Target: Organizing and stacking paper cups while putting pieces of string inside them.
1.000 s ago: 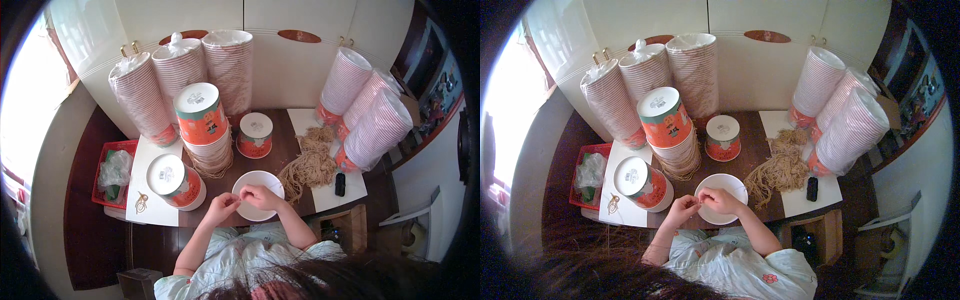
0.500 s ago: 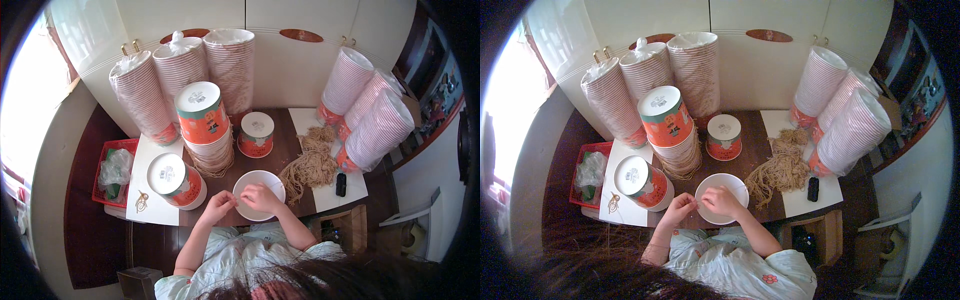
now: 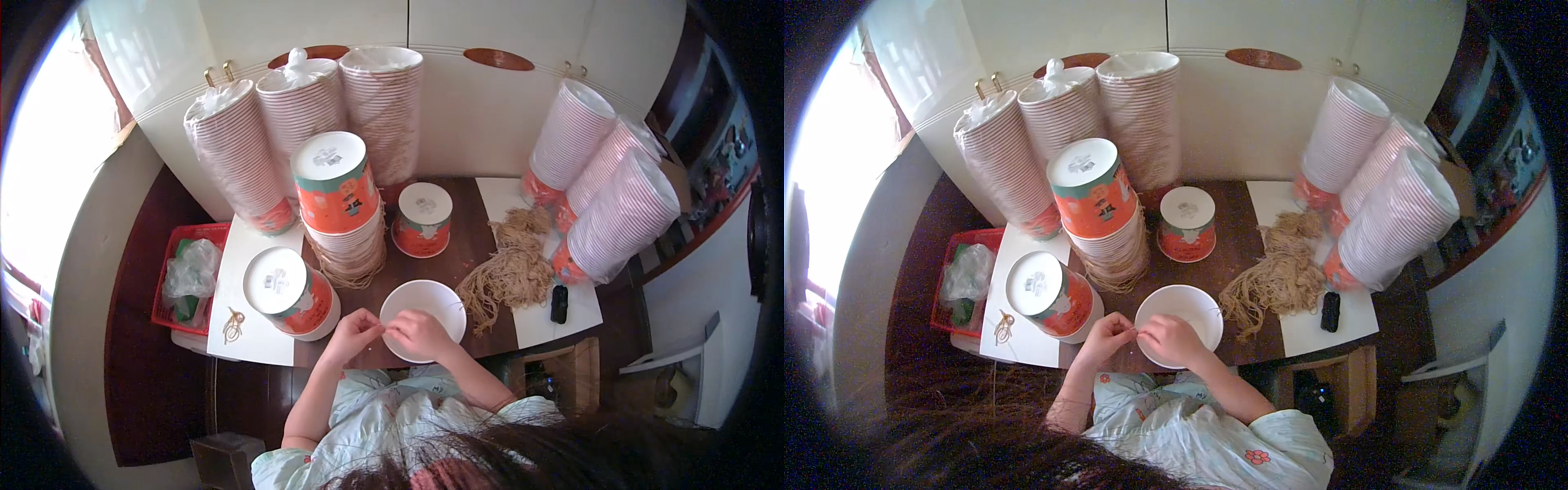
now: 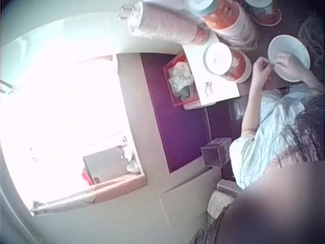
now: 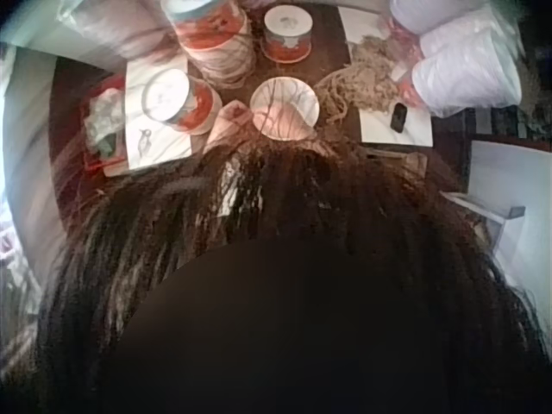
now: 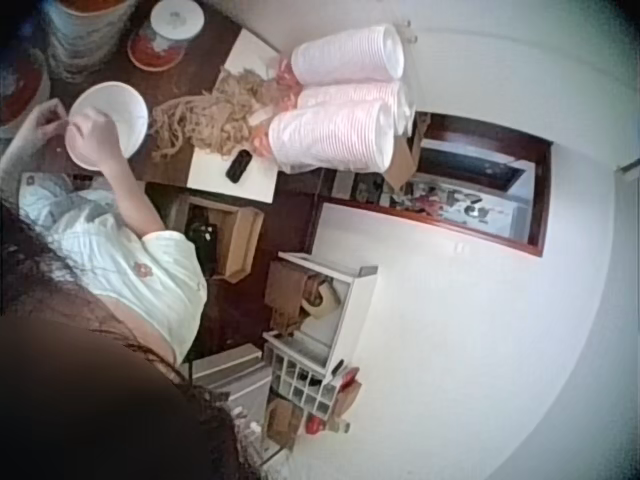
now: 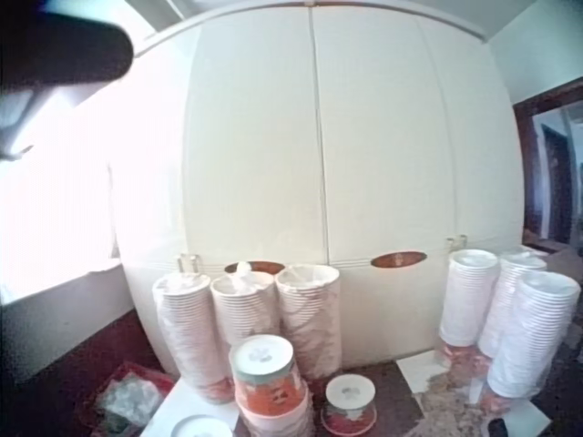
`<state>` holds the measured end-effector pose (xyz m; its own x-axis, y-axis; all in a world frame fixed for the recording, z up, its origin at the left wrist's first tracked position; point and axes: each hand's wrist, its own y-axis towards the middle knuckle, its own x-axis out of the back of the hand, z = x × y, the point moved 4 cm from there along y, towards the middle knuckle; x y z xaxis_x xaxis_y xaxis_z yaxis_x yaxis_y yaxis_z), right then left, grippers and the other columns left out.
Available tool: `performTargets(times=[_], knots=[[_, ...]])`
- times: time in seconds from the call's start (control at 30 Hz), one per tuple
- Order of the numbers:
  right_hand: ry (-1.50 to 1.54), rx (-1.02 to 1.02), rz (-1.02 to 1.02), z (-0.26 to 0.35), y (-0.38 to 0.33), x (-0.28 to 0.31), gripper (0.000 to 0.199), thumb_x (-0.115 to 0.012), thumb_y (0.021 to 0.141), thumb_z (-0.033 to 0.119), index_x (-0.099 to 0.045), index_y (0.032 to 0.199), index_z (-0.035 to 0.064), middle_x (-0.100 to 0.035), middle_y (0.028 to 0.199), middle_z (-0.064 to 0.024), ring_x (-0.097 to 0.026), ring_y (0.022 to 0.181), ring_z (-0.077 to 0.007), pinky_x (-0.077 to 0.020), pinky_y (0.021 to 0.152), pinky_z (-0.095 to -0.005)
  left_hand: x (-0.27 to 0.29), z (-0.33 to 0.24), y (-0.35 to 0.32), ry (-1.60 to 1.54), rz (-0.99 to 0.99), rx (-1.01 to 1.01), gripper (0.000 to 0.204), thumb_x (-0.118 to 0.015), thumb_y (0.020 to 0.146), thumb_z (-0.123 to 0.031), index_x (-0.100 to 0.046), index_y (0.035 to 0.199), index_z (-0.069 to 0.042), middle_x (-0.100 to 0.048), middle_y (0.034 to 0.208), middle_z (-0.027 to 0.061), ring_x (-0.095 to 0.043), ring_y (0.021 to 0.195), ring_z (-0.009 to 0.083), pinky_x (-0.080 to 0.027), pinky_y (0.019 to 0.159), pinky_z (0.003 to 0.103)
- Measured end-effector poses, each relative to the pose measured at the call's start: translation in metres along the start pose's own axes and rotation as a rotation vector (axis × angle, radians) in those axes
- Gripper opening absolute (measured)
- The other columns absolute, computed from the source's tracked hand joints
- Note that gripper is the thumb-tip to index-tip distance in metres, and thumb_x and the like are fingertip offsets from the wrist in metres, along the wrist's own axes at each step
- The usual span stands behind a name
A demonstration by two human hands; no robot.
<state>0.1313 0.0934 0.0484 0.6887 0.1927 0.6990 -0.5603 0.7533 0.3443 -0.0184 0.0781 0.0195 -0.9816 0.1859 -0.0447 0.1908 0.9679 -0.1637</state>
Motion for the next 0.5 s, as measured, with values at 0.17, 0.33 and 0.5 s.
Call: performTargets(times=[0.17, 0.33, 0.5], knots=[[0.073, -0.011, -0.056, 0.0, 0.005, -0.001, 0.01, -0.061, 0.072, 0.017, -0.062, 0.075, 0.0077, -0.056, 0.074, -0.0057, -0.056, 0.072, -0.0239, -0.0463, 0.062, -0.0347, -0.002, -0.004, -0.001, 0.119, -0.008, -0.055, 0.008, -0.056, 0.081, -0.006, -0.05, 0.083, -0.001, -0.057, 0.073, 0.0022, -0.052, 0.065, 0.0055, -0.042, 0.054, 0.019], [-0.094, 0.042, -0.081, 0.008, 0.005, 0.001, 0.008, -0.065, 0.068, 0.017, -0.064, 0.072, 0.01, -0.057, 0.07, -0.0017, -0.056, 0.066, -0.0207, -0.0452, 0.056, -0.0324, -0.001, 0.002, -0.003, -0.081, -0.071, -0.024, 0.009, -0.055, 0.081, -0.005, -0.048, 0.086, -0.001, -0.057, 0.073, 0.0026, -0.053, 0.064, 0.006, -0.042, 0.054, 0.02], [-0.007, -0.089, -0.014, 0.0, 0.006, 0.0, 0.007, -0.063, 0.07, 0.019, -0.063, 0.073, 0.0121, -0.058, 0.075, -0.0012, -0.057, 0.071, -0.0202, -0.0467, 0.06, -0.0317, 0.006, -0.008, -0.017, 0.305, -0.246, -0.081, 0.013, -0.061, 0.076, -0.008, -0.054, 0.083, -0.001, -0.058, 0.073, 0.0039, -0.054, 0.063, 0.0068, -0.044, 0.055, 0.021]])
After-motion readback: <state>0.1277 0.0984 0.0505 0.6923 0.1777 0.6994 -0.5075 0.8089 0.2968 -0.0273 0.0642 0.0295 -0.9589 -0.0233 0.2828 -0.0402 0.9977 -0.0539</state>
